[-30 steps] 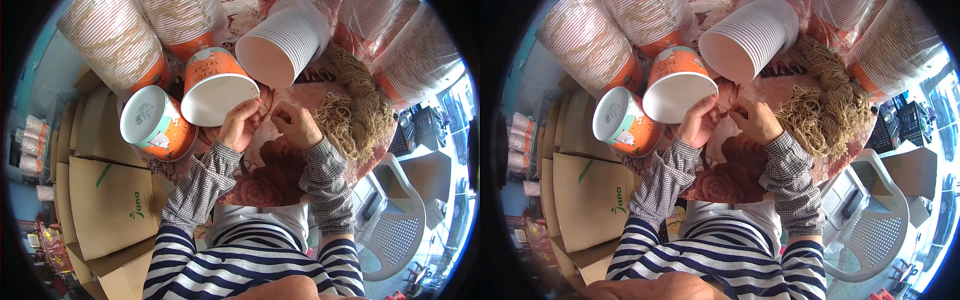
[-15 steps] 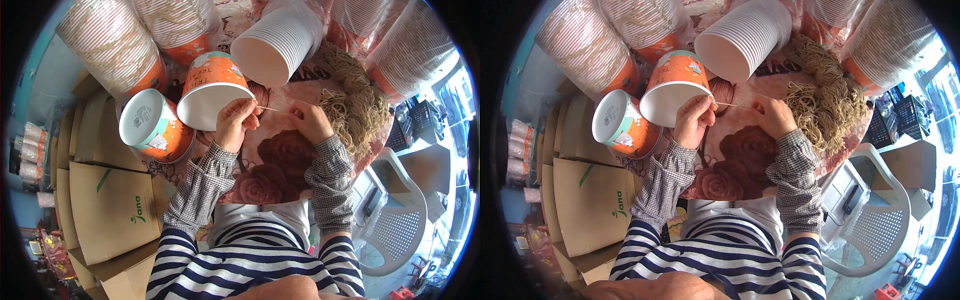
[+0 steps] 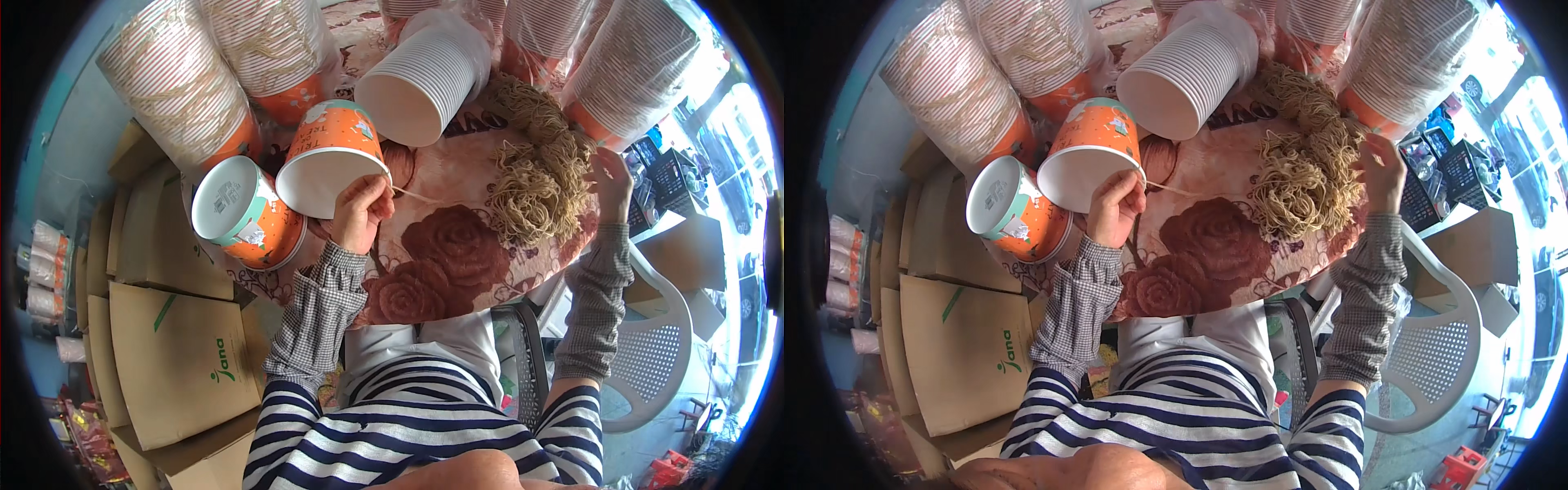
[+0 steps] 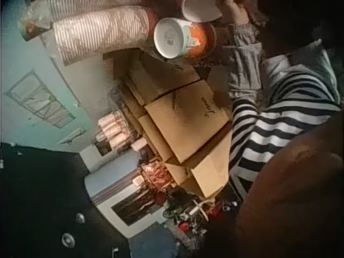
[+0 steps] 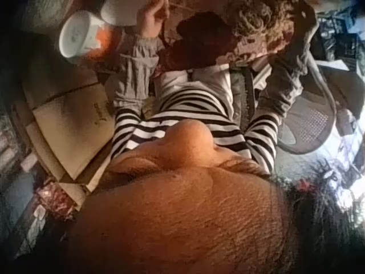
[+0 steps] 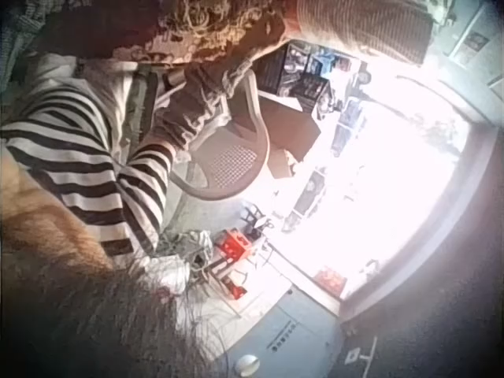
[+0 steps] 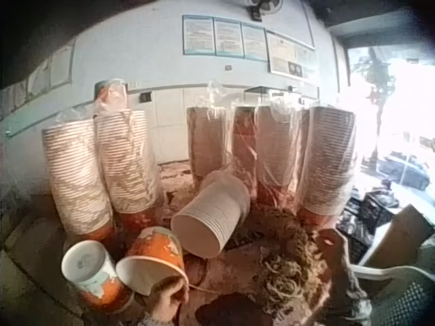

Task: The recorder is threading and tying cord handles onto decorative paper buckets at a workbench.

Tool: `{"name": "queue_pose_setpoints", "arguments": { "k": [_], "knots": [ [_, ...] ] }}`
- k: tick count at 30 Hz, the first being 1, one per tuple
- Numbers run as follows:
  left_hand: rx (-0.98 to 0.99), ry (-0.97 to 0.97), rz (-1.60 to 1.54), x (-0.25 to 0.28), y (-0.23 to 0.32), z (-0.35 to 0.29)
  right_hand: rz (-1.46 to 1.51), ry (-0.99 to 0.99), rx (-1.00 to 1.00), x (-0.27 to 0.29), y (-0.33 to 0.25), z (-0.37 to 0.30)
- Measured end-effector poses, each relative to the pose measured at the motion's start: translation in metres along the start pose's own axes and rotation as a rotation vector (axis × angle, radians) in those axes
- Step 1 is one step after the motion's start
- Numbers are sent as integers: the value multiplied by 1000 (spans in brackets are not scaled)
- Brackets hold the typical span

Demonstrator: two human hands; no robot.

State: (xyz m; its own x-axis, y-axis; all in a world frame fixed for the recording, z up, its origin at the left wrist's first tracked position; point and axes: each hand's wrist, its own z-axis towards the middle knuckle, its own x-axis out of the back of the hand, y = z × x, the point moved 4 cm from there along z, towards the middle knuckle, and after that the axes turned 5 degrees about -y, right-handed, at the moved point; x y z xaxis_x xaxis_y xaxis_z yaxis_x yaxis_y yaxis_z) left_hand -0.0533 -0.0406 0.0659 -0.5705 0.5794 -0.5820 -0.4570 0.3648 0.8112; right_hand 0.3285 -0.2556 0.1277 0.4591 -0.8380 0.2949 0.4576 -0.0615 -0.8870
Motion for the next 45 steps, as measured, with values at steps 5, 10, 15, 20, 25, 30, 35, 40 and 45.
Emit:
{"name": "queue_pose_setpoints", "arguments": {
  "k": [5,10,15,20,25,30,35,40,45],
  "knots": [
    [142,12,-41,-13,-9,-29,46,-482,221,-114,-80,-107],
    [318,-62,-236,-38,-26,-48,316,-846,8,-175,-77,-178],
    [363,-118,-422,-35,-35,-63,433,-782,-144,-174,-79,-211],
    [438,-139,-472,-49,-48,-75,383,-674,-156,-160,-79,-231],
    [402,-134,-457,-56,-56,-84,488,-608,-160,-154,-96,-242],
    [350,-181,-628,-45,-64,-88,399,-599,-59,-150,-93,-259],
    [241,-172,-696,-47,-46,-98,457,-672,-116,-146,-107,-270],
    [185,-183,-529,-52,-11,-115,463,-765,33,-148,-131,-287],
    [-224,90,-116,-39,31,-136,373,-1080,228,-124,-186,-298]
  ]
}}
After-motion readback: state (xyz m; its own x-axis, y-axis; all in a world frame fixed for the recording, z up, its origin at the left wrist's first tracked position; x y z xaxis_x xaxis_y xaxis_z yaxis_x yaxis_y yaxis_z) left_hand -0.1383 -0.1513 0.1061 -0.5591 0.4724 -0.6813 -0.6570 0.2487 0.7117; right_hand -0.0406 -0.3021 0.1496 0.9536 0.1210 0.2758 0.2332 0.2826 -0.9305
